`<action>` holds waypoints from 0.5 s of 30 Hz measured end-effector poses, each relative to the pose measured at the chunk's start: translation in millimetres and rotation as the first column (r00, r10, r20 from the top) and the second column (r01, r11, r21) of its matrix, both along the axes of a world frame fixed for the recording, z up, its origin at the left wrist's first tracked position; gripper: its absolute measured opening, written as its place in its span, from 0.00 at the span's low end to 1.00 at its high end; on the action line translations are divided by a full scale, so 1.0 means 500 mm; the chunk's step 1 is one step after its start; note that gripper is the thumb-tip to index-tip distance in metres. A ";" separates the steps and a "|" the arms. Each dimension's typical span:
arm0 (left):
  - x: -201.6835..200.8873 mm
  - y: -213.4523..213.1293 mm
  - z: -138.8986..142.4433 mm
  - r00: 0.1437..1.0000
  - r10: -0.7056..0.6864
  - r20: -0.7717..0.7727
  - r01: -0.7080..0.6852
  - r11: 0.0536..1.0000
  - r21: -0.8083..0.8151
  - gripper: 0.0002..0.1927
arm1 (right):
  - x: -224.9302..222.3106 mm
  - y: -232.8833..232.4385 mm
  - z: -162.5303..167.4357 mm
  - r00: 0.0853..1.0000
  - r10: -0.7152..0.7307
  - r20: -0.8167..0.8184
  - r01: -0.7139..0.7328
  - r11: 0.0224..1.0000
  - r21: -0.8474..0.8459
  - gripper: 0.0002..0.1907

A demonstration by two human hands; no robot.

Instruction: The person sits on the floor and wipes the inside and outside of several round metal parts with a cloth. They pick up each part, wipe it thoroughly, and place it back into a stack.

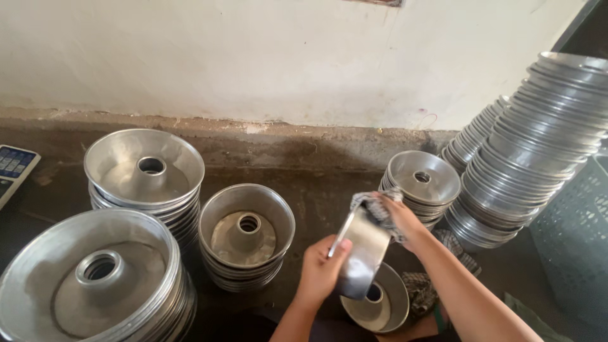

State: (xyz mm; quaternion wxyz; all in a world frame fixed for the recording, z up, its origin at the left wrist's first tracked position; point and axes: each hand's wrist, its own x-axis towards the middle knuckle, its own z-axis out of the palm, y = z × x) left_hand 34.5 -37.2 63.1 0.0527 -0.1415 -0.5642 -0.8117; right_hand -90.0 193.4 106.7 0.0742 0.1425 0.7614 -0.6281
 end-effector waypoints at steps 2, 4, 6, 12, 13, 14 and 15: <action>-0.008 -0.010 0.012 0.987 -0.016 0.161 -0.020 0.975 0.221 0.20 | 0.008 0.040 -0.040 0.995 -0.023 -0.098 -0.008 0.951 -0.310 0.21; -0.015 -0.016 0.027 0.961 0.005 0.276 -0.138 0.875 0.465 0.23 | 0.033 0.053 -0.092 0.961 -0.099 -0.260 -0.052 0.854 -0.518 0.18; -0.013 -0.016 0.042 0.959 -0.038 0.280 -0.151 0.768 0.622 0.26 | 0.079 0.026 -0.157 0.941 -0.281 -0.190 0.140 0.832 -0.537 0.15; -0.005 -0.003 0.060 0.840 -0.107 0.531 -0.357 0.628 0.691 0.26 | 0.247 -0.140 -0.252 0.869 0.059 -0.491 0.191 0.876 0.443 0.20; -0.009 0.002 0.050 0.850 -0.094 0.518 -0.344 0.646 0.682 0.25 | 0.261 -0.157 -0.243 0.645 0.261 -0.718 0.345 0.739 0.579 0.19; -0.015 0.012 0.036 0.867 -0.058 0.495 -0.313 0.710 0.631 0.25 | 0.271 -0.167 -0.228 0.360 0.499 -0.788 0.533 0.583 0.613 0.18; -0.020 0.025 0.015 0.883 -0.024 0.470 -0.284 0.769 0.573 0.25 | 0.274 -0.171 -0.207 0.399 0.426 -0.812 0.329 0.760 0.560 0.18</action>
